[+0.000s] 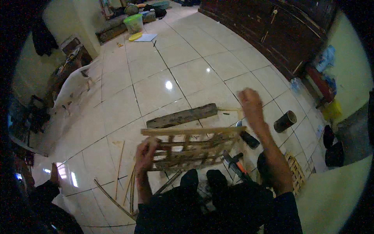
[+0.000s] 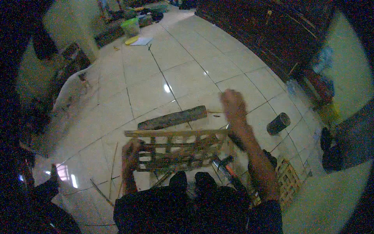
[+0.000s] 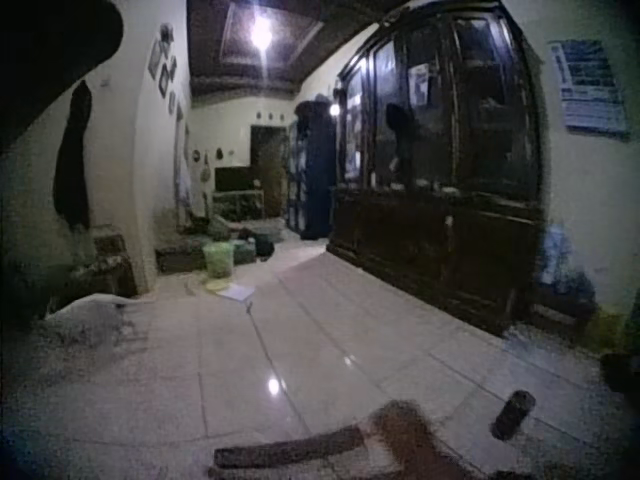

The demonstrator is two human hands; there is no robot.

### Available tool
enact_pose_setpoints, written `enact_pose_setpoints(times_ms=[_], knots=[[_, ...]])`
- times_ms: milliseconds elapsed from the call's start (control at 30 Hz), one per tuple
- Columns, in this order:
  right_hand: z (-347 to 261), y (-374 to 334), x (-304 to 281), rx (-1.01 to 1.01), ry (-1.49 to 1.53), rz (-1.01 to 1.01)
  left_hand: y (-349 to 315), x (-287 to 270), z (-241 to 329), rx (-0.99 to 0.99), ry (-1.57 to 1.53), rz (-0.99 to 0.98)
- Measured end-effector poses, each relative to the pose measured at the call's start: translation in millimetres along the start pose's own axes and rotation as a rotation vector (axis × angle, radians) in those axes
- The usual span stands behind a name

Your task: The person sits on the floor and weaves thin wooden strips into a rectangular lattice frame. They use a hammer to secure the strips and a knife to trim excess material, gradually building up the woven pattern.

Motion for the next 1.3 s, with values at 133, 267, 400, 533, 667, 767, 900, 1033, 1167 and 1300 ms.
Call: enact_pose_setpoints(times_ms=[133, 267, 400, 533, 667, 767, 900, 1033, 1167, 1300], knots=[[65, -16, -33, 0.539, 0.044, -0.354, 4, -49, 9, 0.066, 0.000, 0.270], [86, -84, 23, 0.206, 0.207, -0.206, 36, -56, -25, 0.027, -0.305, 0.311], [46, -133, 76, 0.371, 0.418, -0.412, 43, -47, -46, -0.053, -0.451, 0.310], [6, -137, 85, 0.674, 0.792, -0.671, 39, -48, -55, -0.135, -0.490, 0.345], [22, -131, 103, 0.577, 0.766, -0.622, 47, -43, -58, -0.116, -0.492, 0.317], [41, -135, 120, 0.519, 0.860, -0.545, 59, -49, -62, -0.115, -0.373, 0.302], [-21, -92, 66, 1.157, 1.054, -0.664, 52, -63, -49, 0.227, 0.248, 0.557], [-36, -61, 56, 0.926, 1.141, -0.624, 17, 45, 23, 0.692, 0.683, 0.252], [-77, -33, 50, 0.684, 1.056, -0.554, 23, 104, 37, 0.826, 0.928, 0.157], [-138, -6, 8, 0.433, 1.204, -0.561, 46, 59, 53, 0.829, 0.534, 0.281]])
Point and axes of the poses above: each hand's wrist, its own y-axis towards the middle knuckle, its own x-axis out of the palm, z = x × y, the point moved 6 cm from there along y, towards the middle knuckle, and after that the axes turned 11 degrees about z, right-handed, at the moved point
